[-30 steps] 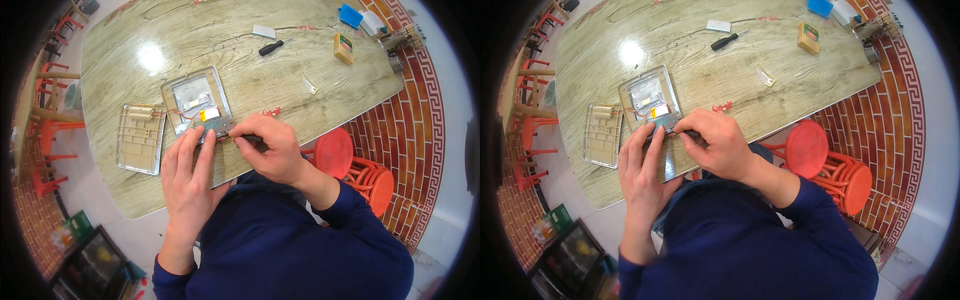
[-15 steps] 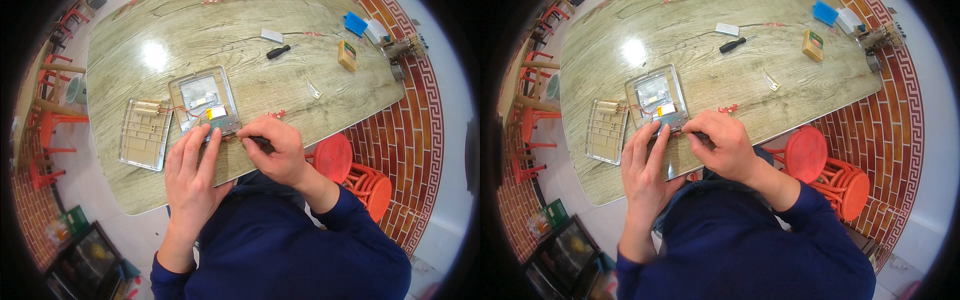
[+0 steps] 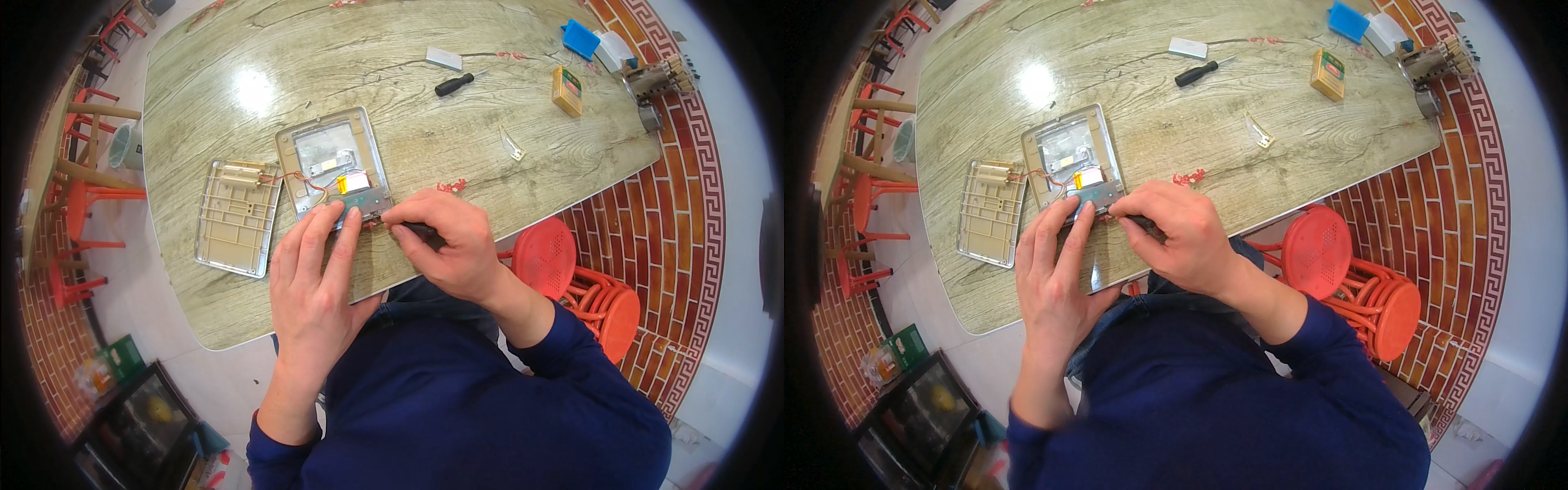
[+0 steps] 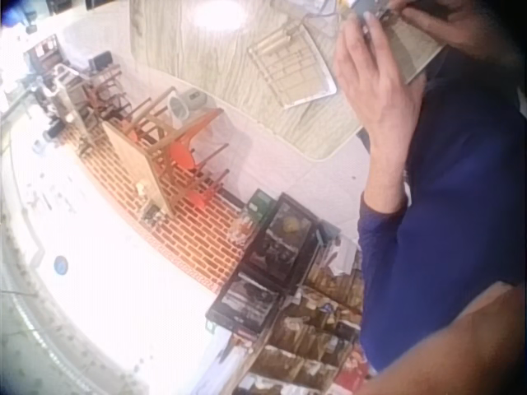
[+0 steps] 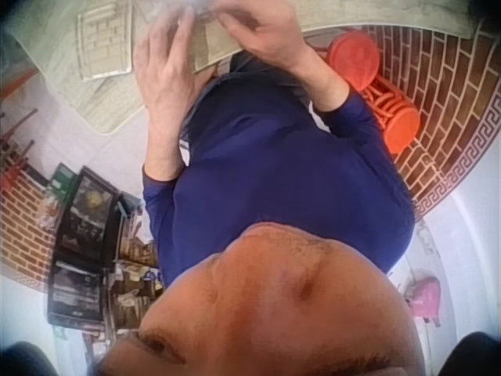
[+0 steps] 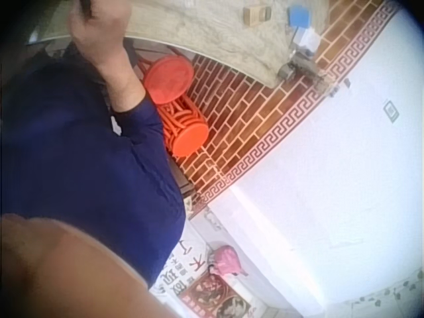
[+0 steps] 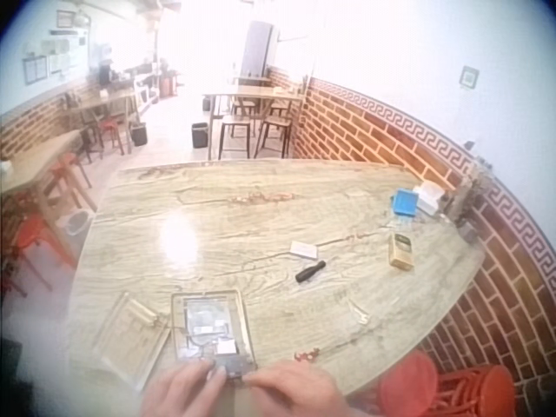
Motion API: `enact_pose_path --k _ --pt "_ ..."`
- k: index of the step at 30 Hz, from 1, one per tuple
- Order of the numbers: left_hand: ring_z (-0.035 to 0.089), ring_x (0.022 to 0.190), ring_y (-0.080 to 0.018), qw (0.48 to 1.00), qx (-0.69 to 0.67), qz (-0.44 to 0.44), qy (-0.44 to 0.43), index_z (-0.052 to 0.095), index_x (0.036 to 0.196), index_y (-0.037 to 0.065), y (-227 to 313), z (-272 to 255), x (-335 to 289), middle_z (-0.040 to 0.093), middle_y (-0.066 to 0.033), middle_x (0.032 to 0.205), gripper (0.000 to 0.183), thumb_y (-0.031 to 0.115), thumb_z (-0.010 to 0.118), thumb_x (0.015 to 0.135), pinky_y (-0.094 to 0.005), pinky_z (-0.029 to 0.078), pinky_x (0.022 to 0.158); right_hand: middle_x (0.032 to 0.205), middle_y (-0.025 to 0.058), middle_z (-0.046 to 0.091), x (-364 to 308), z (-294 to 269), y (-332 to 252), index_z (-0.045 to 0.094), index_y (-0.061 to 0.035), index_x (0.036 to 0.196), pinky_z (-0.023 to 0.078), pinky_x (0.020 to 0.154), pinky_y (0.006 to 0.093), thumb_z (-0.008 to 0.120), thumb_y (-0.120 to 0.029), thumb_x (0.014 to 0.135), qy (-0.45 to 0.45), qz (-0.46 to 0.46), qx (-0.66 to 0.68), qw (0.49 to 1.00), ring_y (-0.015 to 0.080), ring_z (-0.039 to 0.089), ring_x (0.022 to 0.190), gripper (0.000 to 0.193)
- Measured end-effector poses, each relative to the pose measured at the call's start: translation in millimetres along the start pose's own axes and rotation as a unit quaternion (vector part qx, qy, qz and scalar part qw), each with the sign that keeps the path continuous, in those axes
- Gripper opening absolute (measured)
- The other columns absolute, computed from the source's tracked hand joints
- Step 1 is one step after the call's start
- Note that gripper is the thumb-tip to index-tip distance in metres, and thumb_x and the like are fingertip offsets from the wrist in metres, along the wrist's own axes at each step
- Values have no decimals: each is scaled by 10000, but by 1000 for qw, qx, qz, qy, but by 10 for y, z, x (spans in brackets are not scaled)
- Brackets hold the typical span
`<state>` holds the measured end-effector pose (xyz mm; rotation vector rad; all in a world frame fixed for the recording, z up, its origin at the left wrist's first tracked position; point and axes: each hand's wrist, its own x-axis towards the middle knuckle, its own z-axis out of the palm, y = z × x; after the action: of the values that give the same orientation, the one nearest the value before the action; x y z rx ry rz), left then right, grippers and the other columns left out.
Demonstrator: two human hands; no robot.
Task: The person opens a small electronic device and uses a screwdriver to tighten screws on a circuit board inside. They adjust wires and components within the housing, then close the device.
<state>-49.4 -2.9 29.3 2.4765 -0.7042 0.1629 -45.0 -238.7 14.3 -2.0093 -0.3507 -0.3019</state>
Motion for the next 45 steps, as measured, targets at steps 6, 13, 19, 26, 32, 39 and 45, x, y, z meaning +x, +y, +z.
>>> enact_pose_path --k 6,13,19,26,32,39,45 --pt "615 1568 -364 1000 2 1 1 733 1619 68 0 -3 -1 650 -118 1678 1075 187 1076 607 -538 506 1282 989 126 777 -2 -7 17 835 -12 1173 566 659 375 830 73 978 4 -21 11 1000 254 729 769 212" --pt "614 1567 -361 1000 0 2 4 729 1624 71 -3 6 -1 648 -116 1678 1098 173 1079 588 -535 507 1278 996 127 784 1 21 24 837 -9 1166 567 660 373 832 76 976 22 -16 24 999 252 736 776 208" --pt "612 1567 -362 1000 -3 -1 -1 725 1629 73 0 -2 -3 645 -116 1680 1105 167 1083 588 -535 502 1280 1003 135 794 16 -13 19 839 -12 1165 588 697 392 846 69 961 1 -29 8 1000 281 756 807 219" --pt "608 1571 -358 1000 0 1 1 716 1644 79 -9 5 -4 640 -115 1682 1117 166 1087 594 -537 501 1281 1003 151 799 -12 -18 -1 839 -13 1159 604 733 416 846 66 955 1 -12 19 1000 315 773 843 219" --pt "607 1573 -357 1000 -1 1 1 713 1649 81 -9 9 -5 638 -115 1684 1118 177 1089 601 -536 499 1285 1008 150 799 2 -16 25 841 -14 1170 606 732 414 842 72 959 -2 -26 13 1000 313 771 843 228" --pt "609 1570 -359 1000 -1 -1 1 716 1644 78 -6 5 -4 643 -116 1680 1111 178 1085 601 -533 498 1287 1014 146 803 -10 -19 7 844 -18 1177 606 741 421 841 73 958 1 -8 22 1000 325 774 852 236" --pt "613 1566 -361 1000 -2 -1 2 729 1628 72 -1 3 0 646 -116 1678 1102 174 1084 590 -531 500 1283 1019 142 800 4 -19 11 842 -16 1179 618 732 395 833 74 966 -1 -20 10 1000 296 779 849 231"
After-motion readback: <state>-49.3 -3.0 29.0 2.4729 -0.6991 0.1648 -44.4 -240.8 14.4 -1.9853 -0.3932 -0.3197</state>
